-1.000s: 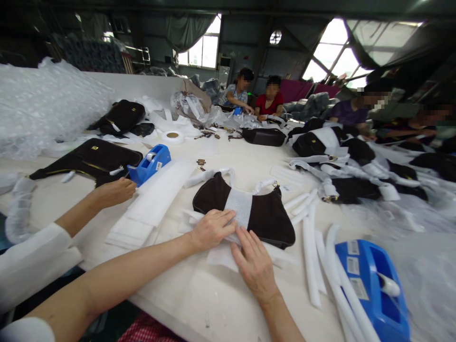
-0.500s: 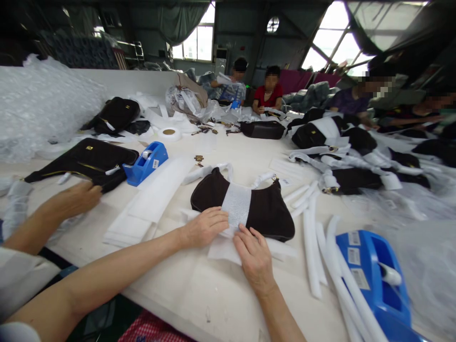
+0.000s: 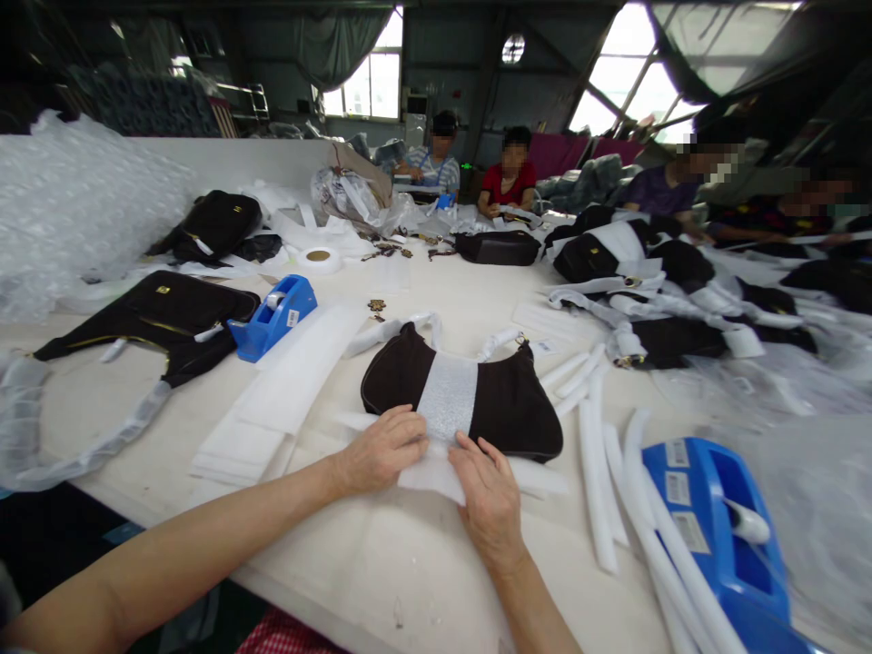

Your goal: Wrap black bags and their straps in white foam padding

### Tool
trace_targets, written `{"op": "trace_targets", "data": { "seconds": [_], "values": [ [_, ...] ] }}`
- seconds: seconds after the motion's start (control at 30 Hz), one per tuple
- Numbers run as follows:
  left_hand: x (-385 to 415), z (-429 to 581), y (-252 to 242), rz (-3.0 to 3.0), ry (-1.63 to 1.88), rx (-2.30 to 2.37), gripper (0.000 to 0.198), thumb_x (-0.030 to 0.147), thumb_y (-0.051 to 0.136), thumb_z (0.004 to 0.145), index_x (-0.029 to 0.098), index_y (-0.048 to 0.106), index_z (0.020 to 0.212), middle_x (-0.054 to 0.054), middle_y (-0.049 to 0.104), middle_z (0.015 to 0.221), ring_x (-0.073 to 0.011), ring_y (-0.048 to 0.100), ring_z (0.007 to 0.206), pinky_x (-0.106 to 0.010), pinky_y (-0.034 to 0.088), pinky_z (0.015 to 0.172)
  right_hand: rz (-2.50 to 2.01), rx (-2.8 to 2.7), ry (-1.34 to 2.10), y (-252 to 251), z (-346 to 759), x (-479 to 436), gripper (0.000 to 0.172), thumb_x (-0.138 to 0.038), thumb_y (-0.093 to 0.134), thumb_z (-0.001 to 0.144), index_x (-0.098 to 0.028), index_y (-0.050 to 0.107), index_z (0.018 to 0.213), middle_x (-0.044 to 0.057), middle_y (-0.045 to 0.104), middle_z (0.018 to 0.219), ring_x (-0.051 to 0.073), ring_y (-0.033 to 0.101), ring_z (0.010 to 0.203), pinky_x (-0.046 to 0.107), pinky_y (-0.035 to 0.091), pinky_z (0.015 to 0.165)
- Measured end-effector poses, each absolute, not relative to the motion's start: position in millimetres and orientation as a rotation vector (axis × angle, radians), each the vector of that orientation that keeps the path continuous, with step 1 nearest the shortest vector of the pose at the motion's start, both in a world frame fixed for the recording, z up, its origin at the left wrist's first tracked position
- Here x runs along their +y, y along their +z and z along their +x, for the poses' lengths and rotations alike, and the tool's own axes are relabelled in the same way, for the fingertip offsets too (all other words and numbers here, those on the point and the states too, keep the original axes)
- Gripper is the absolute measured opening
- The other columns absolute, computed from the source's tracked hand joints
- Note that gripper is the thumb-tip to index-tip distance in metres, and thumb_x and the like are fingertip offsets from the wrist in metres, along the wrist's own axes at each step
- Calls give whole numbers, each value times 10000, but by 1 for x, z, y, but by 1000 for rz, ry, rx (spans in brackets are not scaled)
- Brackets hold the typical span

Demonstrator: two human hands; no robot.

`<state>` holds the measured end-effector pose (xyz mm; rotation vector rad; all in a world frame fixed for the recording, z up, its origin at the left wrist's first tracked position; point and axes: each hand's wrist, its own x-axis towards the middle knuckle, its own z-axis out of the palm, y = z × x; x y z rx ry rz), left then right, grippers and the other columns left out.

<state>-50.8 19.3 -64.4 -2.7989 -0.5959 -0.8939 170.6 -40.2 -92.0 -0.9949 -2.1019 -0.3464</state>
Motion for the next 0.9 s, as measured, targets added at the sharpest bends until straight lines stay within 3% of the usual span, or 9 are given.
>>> {"op": "trace_targets", "data": {
  "seconds": [0.33,0.53,0.67,0.77,0.83,0.9],
  "values": [
    [23,-50,-69,-2820,-964,-562,243,122,413,956,153,617,828,-44,680,907,-159,582,1080,-381,374,1109,-954,-2173,-400,-83,175,-43,253,-42,449,874,-183,620,997,106,715,1013,223,611,1171,422,464,1027],
    [22,-50,-68,-2816,-1085,-603,297,42,316,892,147,577,795,-104,668,936,-156,611,1051,-360,463,1052,-1015,-2068,-348,-84,170,-39,292,-75,399,889,-184,597,1074,82,721,958,200,659,1070,392,517,951],
    [21,-48,-67,-2858,-1109,-706,230,46,361,833,158,561,845,-112,669,971,-181,617,1049,-388,503,1009,-1113,-1926,-290,-84,161,-37,316,-33,365,869,-176,600,1023,86,713,953,195,671,1004,399,518,943],
    [18,-43,-64,-2868,-1092,-895,139,90,425,857,179,530,840,-90,665,948,-195,632,984,-390,525,956,-1183,-1858,-287,-83,155,-36,189,-101,452,906,-195,588,997,72,706,920,202,670,918,392,524,913],
    [15,-39,-61,-2855,-1099,-1090,52,152,471,883,186,508,871,-74,651,888,-202,641,893,-371,550,853,-1258,-1776,-306,-82,152,-34,71,-192,531,919,-202,575,973,52,684,817,199,657,792,357,538,816],
    [12,-35,-57,-2832,-1119,-1289,53,193,505,884,187,482,931,-49,627,811,-205,634,787,-343,547,729,-1330,-1694,-303,-81,150,-33,90,-277,571,917,-205,561,971,31,655,736,189,633,691,316,524,706]
  ]
}}
